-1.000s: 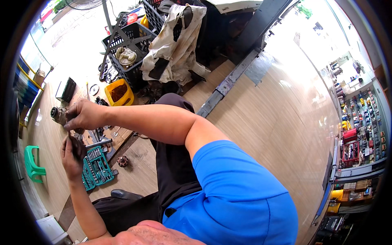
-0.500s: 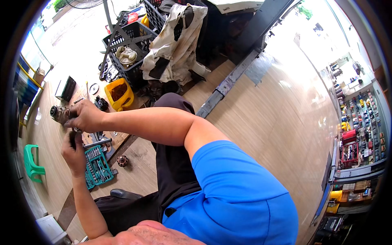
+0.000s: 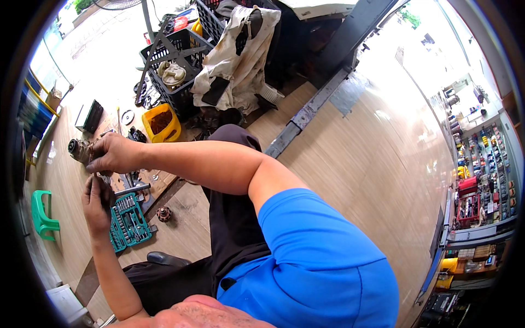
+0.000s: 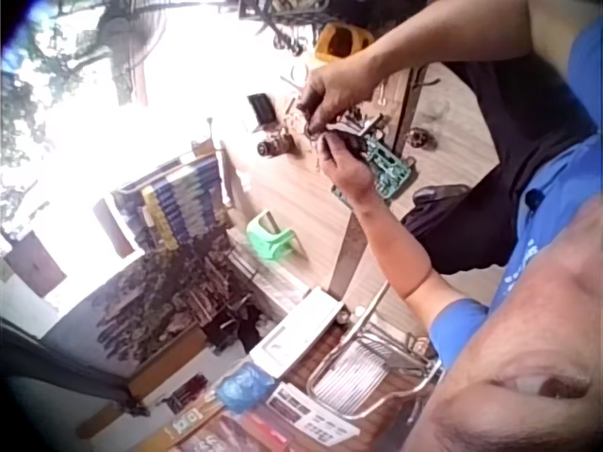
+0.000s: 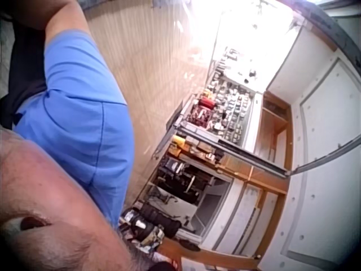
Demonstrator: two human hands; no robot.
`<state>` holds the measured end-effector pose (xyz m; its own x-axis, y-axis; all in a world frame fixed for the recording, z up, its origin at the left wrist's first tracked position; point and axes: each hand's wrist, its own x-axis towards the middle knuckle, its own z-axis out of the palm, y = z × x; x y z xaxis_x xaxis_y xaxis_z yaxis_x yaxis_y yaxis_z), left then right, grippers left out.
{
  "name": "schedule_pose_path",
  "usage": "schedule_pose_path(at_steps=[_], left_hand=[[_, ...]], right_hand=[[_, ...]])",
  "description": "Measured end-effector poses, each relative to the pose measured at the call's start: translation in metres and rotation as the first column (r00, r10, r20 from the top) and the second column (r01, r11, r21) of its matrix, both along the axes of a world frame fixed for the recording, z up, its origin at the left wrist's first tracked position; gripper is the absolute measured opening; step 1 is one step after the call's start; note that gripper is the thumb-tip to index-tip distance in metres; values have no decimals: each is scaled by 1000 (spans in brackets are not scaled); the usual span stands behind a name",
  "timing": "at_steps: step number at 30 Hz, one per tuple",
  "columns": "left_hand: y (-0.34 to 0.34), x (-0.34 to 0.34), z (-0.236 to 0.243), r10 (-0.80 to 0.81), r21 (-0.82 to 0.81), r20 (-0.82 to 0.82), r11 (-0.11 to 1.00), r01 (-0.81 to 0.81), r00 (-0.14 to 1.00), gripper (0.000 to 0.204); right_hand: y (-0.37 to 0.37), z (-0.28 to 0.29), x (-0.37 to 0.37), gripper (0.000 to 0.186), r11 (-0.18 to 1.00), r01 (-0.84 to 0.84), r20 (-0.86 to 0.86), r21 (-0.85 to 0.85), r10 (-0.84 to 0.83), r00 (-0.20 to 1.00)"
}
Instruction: The person disassembles and handles the internal components of an electric motor while sitting on the floor, using pliers and a screwdriver to manipulate wires and parts.
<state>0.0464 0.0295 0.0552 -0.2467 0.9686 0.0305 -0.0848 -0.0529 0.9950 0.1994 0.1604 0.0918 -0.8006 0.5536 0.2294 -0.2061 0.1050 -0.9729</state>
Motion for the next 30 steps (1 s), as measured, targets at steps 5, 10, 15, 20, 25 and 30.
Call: schedule_pose_path(at_steps=[5, 10, 15, 20, 25, 30], left_hand=[[2, 4, -4, -25, 23, 158, 999, 22, 987, 20], [7, 15, 4, 256, 249, -742, 963, -100, 619, 22], [6, 10, 1, 359, 355, -849, 931, -86, 389, 23], [2, 15, 10, 236, 161, -769, 971, -177, 595, 25], [0, 10, 4, 152, 104, -476, 988, -116, 866, 23], [-4, 5, 3, -181, 136, 158, 978, 160, 971, 24]], right_hand=[[-2, -1, -3, 24, 987, 91, -8, 135, -91, 996], [-4, -8, -6, 24, 921, 234, -92, 311, -216, 972], [-5, 1, -2, 22, 986, 123, 67, 115, -132, 989], [-2, -8, -4, 20, 981, 101, -11, 163, -100, 995], [2, -6, -3, 18, 951, 86, -55, 298, -73, 996], [-3, 3, 0, 19, 956, 40, -133, 291, -1, 991]])
